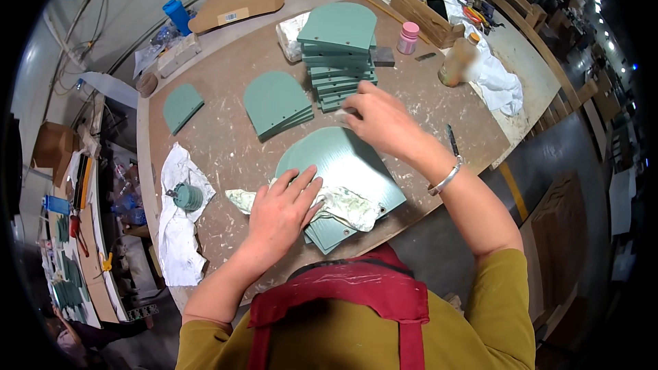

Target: The person polishes small green wooden panels using a sanding block. The person wipes the edges of the panels with a cloth and stacks them on a workbench.

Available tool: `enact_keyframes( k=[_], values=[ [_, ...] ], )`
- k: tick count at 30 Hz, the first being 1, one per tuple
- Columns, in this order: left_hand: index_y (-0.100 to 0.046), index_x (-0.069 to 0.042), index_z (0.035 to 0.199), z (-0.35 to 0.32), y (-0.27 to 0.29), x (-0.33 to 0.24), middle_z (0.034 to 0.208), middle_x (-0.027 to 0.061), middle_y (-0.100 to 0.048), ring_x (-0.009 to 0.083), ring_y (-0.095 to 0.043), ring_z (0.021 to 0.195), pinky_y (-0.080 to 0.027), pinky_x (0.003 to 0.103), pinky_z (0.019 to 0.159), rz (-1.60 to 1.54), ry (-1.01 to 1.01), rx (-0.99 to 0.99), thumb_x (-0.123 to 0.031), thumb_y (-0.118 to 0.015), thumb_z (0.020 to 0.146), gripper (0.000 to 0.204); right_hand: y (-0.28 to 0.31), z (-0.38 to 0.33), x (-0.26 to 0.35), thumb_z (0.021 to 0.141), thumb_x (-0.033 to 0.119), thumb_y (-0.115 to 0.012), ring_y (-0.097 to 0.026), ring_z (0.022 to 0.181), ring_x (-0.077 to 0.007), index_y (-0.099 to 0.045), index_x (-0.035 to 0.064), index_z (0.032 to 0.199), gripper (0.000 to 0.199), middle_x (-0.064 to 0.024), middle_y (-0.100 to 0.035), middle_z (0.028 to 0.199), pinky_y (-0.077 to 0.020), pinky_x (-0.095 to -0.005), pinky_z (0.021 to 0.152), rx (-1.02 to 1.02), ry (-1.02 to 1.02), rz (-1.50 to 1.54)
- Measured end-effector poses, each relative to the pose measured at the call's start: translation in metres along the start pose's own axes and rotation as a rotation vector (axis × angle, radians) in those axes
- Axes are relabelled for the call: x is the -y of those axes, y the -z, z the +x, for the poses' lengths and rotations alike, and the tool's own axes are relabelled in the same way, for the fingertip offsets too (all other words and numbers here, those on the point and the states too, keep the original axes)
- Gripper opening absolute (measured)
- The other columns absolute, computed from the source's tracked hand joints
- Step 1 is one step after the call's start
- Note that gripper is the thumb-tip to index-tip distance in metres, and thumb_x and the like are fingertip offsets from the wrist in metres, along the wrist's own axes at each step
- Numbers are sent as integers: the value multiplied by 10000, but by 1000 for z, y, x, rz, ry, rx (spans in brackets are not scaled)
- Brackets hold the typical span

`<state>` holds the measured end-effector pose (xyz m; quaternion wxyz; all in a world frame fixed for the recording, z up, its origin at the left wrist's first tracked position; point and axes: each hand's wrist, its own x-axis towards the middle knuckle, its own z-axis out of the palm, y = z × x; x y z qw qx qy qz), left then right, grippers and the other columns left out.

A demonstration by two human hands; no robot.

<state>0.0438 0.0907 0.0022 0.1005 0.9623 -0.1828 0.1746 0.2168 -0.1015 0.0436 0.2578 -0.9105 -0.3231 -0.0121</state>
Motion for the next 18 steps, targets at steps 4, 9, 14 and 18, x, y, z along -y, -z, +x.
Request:
enact_keyframes(
  k=[4,9,14,18],
  values=[
    [-677,-108,1187,-1,0,2,1315,31,-636,238,-597,1161,-477,383,791,10,16,5,-254,-740,846,377,-17,8,41,884,200,-694,-618,972,-330,-704,34,1065,246,-136,-583,991,-505,-421,845,58,214,25],
    [-676,-114,1193,0,1,-1,1319,32,-635,240,-594,1166,-476,391,796,-4,33,16,-255,-735,852,374,-35,23,52,831,150,-704,-620,950,-326,-712,26,961,180,-142,-576,957,-512,-435,819,180,348,-30],
    [-676,-117,1196,3,2,-1,1325,36,-636,244,-596,1169,-481,394,797,-3,11,-8,-256,-730,859,368,-8,26,16,834,71,-647,-629,921,-335,-696,-32,922,144,-183,-593,963,-520,-415,821,-2,243,-181],
    [-669,-96,1211,-2,4,19,1313,79,-645,260,-607,1173,-506,393,851,-222,51,25,-200,-695,890,338,23,-13,33,916,130,-657,-610,917,-197,-706,-15,1077,222,-96,-613,995,-492,-307,823,-60,28,685]
  ],
)
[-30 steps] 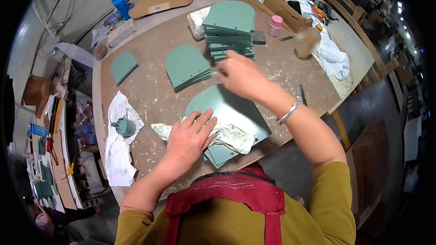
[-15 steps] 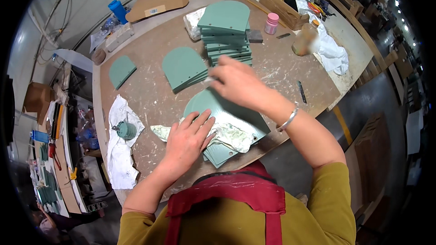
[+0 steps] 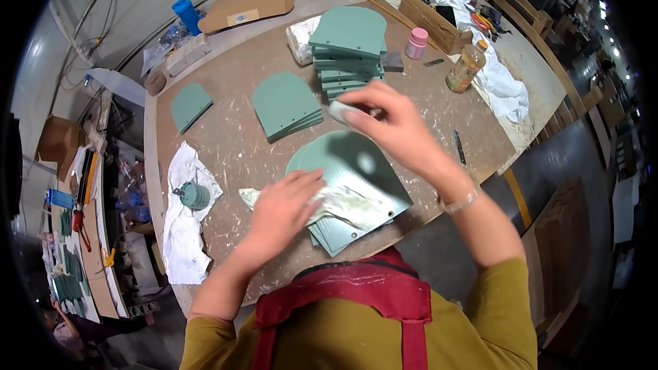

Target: The person polishes small green wooden panels using a sanding block. The person wipes the edges of the panels with a cloth and stacks them on a workbench.

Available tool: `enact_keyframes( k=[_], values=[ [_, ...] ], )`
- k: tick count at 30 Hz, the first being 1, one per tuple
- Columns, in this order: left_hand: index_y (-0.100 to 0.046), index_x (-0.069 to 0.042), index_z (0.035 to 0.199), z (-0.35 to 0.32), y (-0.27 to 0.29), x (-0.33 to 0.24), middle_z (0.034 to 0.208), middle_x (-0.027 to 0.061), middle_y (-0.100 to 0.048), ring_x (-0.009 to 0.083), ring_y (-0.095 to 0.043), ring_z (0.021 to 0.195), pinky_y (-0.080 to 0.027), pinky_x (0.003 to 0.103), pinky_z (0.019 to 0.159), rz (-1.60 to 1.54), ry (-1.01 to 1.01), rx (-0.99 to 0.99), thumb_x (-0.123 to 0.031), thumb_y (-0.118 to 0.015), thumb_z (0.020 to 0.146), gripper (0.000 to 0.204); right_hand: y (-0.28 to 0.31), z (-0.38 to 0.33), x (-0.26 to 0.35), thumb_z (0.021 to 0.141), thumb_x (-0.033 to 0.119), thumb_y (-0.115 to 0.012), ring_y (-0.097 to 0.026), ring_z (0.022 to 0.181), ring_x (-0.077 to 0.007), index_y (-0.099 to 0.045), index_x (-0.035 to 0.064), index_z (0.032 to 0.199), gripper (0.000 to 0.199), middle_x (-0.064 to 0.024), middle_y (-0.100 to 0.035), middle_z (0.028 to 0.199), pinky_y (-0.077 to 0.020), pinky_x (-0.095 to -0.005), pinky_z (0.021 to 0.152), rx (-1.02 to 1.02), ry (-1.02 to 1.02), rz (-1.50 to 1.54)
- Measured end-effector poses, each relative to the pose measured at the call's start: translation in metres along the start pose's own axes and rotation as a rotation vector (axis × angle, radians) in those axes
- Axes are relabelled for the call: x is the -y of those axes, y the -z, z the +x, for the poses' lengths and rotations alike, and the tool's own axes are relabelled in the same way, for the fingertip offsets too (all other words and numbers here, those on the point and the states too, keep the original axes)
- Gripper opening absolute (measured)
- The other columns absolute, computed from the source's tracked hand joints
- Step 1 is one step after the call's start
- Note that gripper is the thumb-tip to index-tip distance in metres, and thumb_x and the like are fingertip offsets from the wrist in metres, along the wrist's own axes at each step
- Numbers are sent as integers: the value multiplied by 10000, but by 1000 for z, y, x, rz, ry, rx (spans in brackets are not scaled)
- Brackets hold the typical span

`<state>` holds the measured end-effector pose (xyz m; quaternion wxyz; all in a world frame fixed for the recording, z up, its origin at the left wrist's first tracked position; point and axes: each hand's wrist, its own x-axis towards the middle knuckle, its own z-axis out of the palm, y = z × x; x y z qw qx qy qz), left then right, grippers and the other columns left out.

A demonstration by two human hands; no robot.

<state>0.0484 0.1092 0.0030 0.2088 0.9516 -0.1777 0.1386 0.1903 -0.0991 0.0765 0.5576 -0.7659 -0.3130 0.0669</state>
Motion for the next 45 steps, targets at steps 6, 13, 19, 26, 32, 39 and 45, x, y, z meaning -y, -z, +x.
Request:
enact_keyframes(
  k=[6,13,19,26,32,39,45],
  values=[
    [-628,-89,1282,52,34,50,1218,157,-655,353,-597,1153,-485,444,957,-375,299,-175,-238,-595,959,357,-9,-75,5,885,123,-726,-619,1000,-231,-706,9,1143,283,-96,-651,1055,-470,-345,915,429,103,268],
    [-637,-42,1242,88,-16,48,1201,186,-661,382,-620,1109,-480,444,957,-319,365,137,-322,-588,974,391,-32,-75,-31,916,187,-697,-623,979,-237,-690,8,1136,284,-103,-631,1053,-477,-320,881,502,26,207],
    [-646,-37,1253,87,-9,47,1122,208,-699,286,-680,1036,-506,357,897,-163,224,-16,-302,-597,985,380,-33,-80,-36,914,192,-703,-622,982,-241,-687,13,1132,283,-108,-637,1036,-479,-333,884,446,54,259],
    [-654,-11,1195,53,17,62,1148,224,-670,380,-648,1065,-500,420,920,-246,461,-170,-269,-620,954,355,-14,-67,-47,961,206,-651,-631,1011,-121,-680,55,1176,264,-20,-688,1110,-494,-282,884,168,-286,841],
    [-649,-62,1238,0,7,-56,1249,162,-638,377,-591,1174,-468,454,966,21,99,-47,-203,-687,871,395,-23,-17,-68,995,249,-621,-617,929,-106,-639,69,1179,258,-13,-675,1056,-501,-282,814,76,-336,994],
    [-622,-44,1275,-73,-10,-63,1297,161,-619,403,-584,1174,-467,479,965,-46,-75,61,-129,-688,812,475,-25,-9,-77,983,247,-633,-577,893,-120,-656,78,1077,194,-8,-635,976,-488,-287,789,142,-287,1050],
    [-572,-1,1325,-134,-35,23,1280,225,-608,409,-574,1175,-444,484,994,-226,766,-161,-177,-660,915,454,32,-16,-97,963,272,-662,-563,975,-166,-595,61,1214,335,-76,-623,1131,-490,-336,807,-88,-307,1166]
  ],
)
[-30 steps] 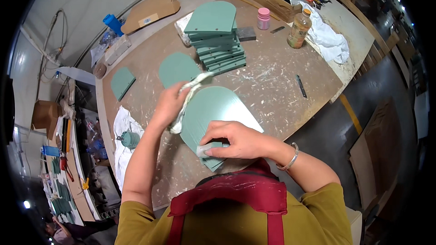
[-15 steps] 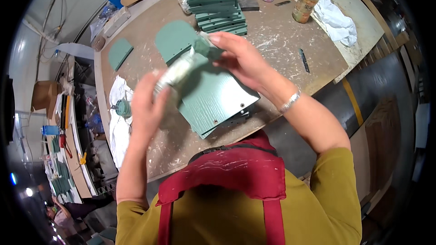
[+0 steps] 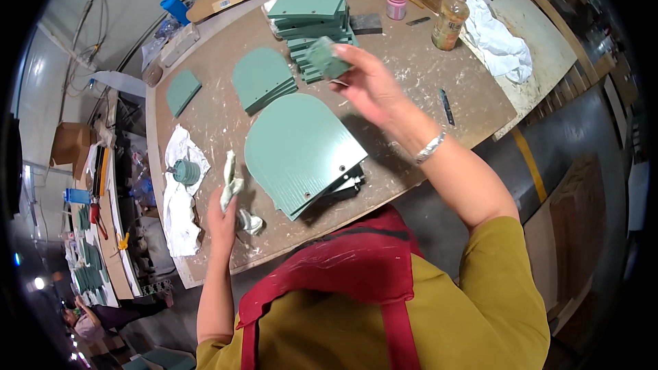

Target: The person polishes small green wooden panels using a sanding block. The person wipes the edges of the panels with a cloth and stacks them on a workbench.

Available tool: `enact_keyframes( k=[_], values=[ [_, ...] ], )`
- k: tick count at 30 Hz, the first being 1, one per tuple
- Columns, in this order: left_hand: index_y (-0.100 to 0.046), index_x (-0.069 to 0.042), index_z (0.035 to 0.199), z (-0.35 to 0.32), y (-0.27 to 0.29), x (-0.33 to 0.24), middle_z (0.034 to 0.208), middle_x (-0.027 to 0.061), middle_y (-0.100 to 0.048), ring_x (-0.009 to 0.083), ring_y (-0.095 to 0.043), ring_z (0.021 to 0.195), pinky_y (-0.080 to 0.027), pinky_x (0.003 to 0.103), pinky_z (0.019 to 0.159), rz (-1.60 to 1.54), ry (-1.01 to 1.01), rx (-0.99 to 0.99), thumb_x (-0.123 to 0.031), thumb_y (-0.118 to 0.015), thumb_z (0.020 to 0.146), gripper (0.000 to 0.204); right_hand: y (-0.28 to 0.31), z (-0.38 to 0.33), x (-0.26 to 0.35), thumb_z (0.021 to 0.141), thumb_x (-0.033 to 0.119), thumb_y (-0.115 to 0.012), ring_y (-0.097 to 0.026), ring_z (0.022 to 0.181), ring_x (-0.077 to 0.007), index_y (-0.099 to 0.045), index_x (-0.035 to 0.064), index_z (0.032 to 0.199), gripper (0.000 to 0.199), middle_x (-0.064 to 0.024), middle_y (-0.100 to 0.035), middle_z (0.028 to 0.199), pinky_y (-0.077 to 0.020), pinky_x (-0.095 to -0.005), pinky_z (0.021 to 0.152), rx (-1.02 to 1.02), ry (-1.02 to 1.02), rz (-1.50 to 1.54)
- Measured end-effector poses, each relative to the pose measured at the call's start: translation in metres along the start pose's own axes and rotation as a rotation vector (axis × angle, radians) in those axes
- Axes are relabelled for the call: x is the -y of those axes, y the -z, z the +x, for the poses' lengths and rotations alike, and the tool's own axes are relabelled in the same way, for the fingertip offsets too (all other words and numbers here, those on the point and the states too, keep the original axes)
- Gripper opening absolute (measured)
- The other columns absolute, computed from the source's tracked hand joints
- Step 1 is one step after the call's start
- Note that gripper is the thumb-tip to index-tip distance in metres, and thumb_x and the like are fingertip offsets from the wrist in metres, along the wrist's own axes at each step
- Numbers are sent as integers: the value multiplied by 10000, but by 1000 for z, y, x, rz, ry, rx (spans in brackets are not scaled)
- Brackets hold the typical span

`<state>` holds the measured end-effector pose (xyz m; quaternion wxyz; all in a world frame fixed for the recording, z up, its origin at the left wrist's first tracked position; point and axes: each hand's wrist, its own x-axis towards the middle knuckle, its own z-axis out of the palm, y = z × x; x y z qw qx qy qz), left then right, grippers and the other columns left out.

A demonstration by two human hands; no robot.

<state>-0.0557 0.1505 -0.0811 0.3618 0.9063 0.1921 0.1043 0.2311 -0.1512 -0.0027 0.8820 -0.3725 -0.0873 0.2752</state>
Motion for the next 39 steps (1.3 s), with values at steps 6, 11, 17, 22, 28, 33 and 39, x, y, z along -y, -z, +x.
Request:
enact_keyframes(
  k=[6,11,17,22,28,33,39],
  values=[
    [-491,-33,1418,28,4,-24,1349,200,-576,386,-515,1286,-417,438,1057,676,-140,37,-344,-675,918,617,37,-30,3,984,261,-621,-577,911,-185,-593,61,1159,267,-75,-636,1067,-486,-336,779,-46,-28,73],
    [-565,4,1341,90,0,-104,1281,203,-621,333,-597,1198,-462,394,1008,-50,-155,113,-318,-710,888,574,42,-41,-12,977,262,-628,-581,882,-188,-601,86,1128,234,-69,-649,1047,-480,-338,767,-125,-72,143],
    [-576,14,1287,140,-22,-124,1144,134,-670,196,-633,1026,-493,310,915,-249,-60,348,-249,-695,930,459,29,-41,-12,979,263,-630,-577,873,-197,-599,83,1129,237,-74,-643,1045,-478,-344,761,-135,-67,182],
    [-591,10,1192,150,-19,-127,1154,136,-667,171,-660,962,-530,311,859,-511,145,350,-193,-707,924,356,45,-48,-7,976,249,-637,-588,870,-209,-600,63,1130,244,-80,-647,1028,-481,-348,757,-191,-60,239],
    [-517,7,1307,131,30,-200,1123,132,-683,159,-672,953,-544,290,833,-905,-83,110,-124,-622,973,375,58,-49,1,980,232,-632,-618,912,-226,-605,47,1143,248,-97,-666,1058,-495,-362,770,-98,-10,290],
    [-666,-12,1174,76,13,-196,1216,173,-697,325,-703,1048,-566,390,863,136,-1053,2,90,-638,751,436,53,-52,-1,981,228,-631,-617,915,-231,-600,31,1147,259,-99,-662,1077,-504,-368,773,-67,-17,298],
    [-590,-148,1315,24,-21,-153,1469,61,-519,280,-533,1289,-453,470,1026,477,-1087,289,-254,-645,876,455,38,-54,-6,978,248,-646,-605,924,-178,-605,51,1178,284,-56,-645,1084,-507,-347,788,-141,-35,152]
  ],
)
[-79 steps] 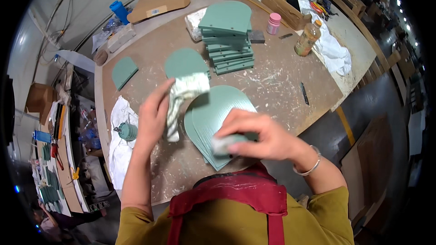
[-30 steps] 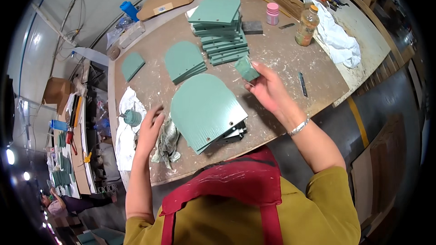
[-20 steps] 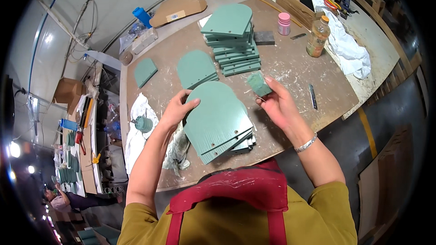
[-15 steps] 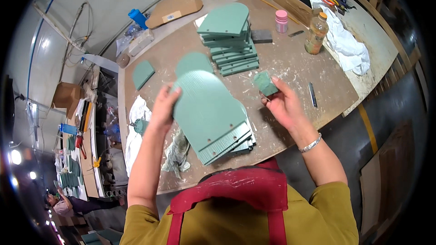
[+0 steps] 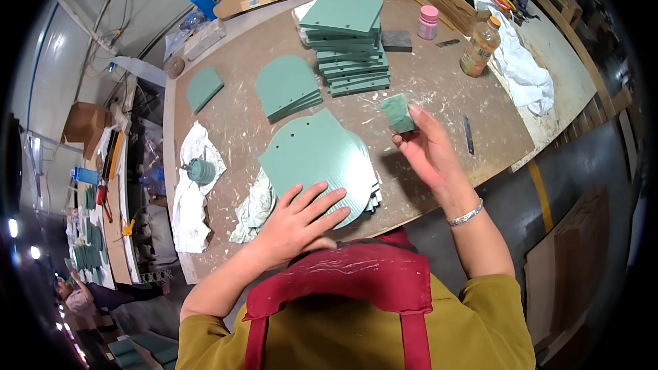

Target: The person polishes small green wooden panels using a sanding block. The person wipes the edges of the panels with a cloth and stacks them on a workbench.

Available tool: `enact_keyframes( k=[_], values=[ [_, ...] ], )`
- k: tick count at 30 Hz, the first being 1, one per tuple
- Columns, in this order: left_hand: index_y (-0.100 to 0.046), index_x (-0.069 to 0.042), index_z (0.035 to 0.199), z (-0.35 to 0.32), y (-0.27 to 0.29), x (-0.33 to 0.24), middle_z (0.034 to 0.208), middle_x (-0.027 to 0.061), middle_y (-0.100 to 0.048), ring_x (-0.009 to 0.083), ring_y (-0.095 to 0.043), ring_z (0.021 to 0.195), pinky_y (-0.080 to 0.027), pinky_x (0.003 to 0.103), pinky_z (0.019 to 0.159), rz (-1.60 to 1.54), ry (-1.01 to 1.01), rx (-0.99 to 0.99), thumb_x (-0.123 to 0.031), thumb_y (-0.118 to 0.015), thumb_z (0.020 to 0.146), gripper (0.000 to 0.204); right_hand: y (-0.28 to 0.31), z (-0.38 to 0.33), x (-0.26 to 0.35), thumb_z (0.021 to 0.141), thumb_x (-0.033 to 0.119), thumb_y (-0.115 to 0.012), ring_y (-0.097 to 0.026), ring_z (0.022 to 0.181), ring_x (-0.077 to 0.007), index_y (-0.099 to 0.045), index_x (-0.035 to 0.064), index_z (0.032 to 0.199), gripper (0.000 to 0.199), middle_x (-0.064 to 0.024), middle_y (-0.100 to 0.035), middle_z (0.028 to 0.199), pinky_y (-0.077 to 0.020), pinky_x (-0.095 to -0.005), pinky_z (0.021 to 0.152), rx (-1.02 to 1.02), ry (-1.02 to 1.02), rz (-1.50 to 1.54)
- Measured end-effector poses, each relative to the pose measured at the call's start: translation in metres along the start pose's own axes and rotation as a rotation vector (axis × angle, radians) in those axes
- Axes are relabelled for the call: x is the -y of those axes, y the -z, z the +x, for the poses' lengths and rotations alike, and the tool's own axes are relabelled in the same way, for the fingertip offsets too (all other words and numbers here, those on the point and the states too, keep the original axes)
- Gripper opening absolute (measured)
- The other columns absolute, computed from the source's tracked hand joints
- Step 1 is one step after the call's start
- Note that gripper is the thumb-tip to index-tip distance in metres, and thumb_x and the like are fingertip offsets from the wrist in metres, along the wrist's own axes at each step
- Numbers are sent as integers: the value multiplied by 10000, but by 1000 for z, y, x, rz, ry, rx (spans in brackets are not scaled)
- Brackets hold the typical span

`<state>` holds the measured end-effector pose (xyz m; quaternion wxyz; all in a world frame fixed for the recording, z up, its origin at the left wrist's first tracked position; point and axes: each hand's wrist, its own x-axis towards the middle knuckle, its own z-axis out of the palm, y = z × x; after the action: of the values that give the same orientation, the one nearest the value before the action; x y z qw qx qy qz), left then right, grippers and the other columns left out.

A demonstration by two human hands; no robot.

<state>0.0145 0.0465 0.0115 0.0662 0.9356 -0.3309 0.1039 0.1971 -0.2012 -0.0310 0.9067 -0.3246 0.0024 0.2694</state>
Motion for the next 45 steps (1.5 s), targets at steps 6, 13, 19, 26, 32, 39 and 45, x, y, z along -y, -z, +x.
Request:
enact_keyframes(
  k=[6,13,19,26,32,39,45],
  values=[
    [-534,-98,1386,17,3,-4,1536,129,-423,355,-418,1385,-336,561,1099,-151,237,-53,-512,-681,846,696,-55,13,15,950,212,-672,-578,932,-97,-689,47,1144,255,9,-624,1053,-442,-240,759,134,259,-901],
    [-512,-104,1426,24,-22,5,1467,149,-475,345,-365,1417,-258,551,1155,-184,301,-96,-519,-617,906,673,-148,43,-44,902,220,-691,-625,939,-316,-693,37,1077,253,-140,-598,1021,-515,-400,825,668,557,-1659],
    [-545,-112,1403,25,-25,5,1446,151,-491,337,-369,1406,-240,547,1167,-207,306,-118,-518,-641,880,669,-167,55,-95,875,190,-702,-619,982,-338,-707,36,1023,213,-149,-602,1007,-504,-433,869,841,486,-1778],
    [-545,-105,1396,21,-32,6,1456,154,-483,350,-373,1392,-229,551,1163,-229,302,-183,-528,-648,875,679,-161,56,-85,855,114,-721,-634,921,-322,-722,23,1033,199,-126,-608,997,-516,-407,823,711,562,-1891],
    [-529,-145,1413,19,-29,6,1451,141,-486,332,-391,1387,-242,545,1161,-250,334,-156,-520,-666,868,675,-142,55,-87,840,113,-722,-604,898,-348,-705,10,925,134,-159,-573,938,-509,-433,789,667,683,-1791],
    [-510,-169,1425,26,-19,5,1559,90,-396,321,-354,1432,-299,561,1144,-234,327,-86,-495,-693,852,684,-94,61,-2,854,90,-690,-617,925,-348,-711,13,981,150,-142,-580,962,-509,-441,813,349,687,-2036],
    [-504,-79,1408,33,-4,37,1566,139,-372,353,-359,1435,-297,569,1141,-293,341,20,-397,-614,948,570,-73,57,27,908,145,-689,-626,925,-247,-697,24,1151,271,-113,-613,976,-502,-358,843,157,347,-1607]
  ],
)
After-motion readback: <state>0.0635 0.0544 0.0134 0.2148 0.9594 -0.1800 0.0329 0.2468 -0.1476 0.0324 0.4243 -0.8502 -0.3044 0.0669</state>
